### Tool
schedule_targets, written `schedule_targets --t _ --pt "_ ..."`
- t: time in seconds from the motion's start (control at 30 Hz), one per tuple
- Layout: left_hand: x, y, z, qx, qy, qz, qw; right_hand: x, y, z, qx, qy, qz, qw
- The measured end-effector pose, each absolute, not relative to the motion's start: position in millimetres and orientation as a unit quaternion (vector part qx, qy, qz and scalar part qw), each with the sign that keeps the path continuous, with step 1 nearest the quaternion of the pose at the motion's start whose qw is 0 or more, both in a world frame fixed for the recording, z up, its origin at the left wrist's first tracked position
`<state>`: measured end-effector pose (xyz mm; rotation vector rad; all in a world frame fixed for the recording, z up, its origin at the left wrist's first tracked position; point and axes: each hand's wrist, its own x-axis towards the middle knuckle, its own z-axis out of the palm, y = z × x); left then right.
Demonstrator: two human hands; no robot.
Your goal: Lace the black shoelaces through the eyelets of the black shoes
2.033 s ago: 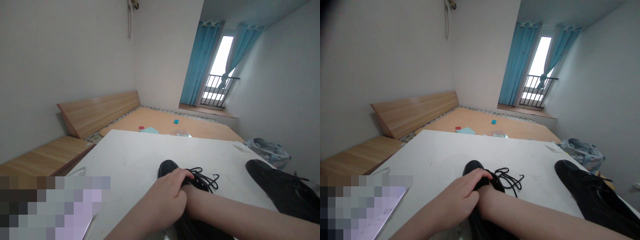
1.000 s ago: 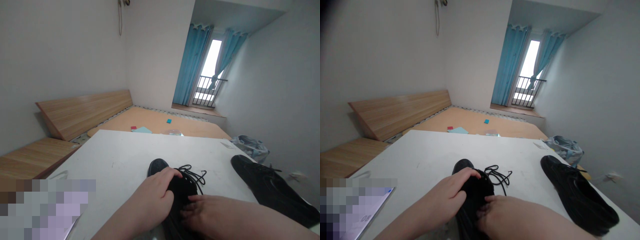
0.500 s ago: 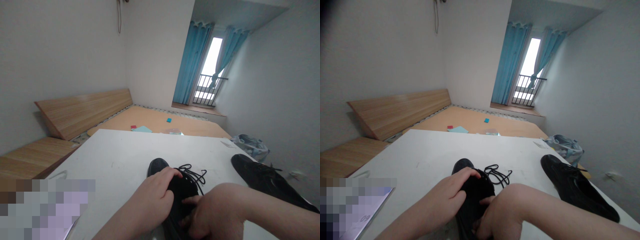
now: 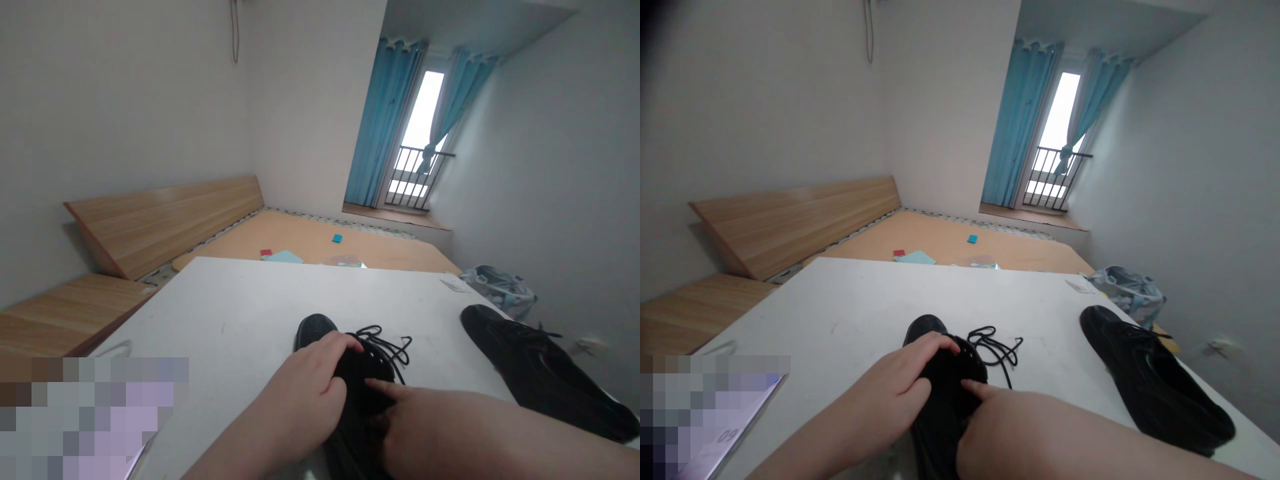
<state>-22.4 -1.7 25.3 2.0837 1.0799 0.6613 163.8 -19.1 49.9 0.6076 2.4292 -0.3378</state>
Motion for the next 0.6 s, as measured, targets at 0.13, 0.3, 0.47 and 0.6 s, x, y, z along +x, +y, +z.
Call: schedule_targets --t 0.13,0.3,0.47,0.6 --pt "-22 -3 26 0.805 0.416 0.249 0.342 148 -13 68 0.188 0.894 -0.135 0.383" --pt "-22 -2 27 0.805 0.424 0.242 0.336 133 -10 92 0.219 0.871 -0.171 0.406" --pt "-22 -2 27 0.810 0.414 0.241 0.337 133 -12 93 0.271 0.869 -0.167 0.378" --pt "-22 -3 25 0.809 0.416 0.244 0.335 131 -11 65 0.322 0.919 -0.069 0.218"
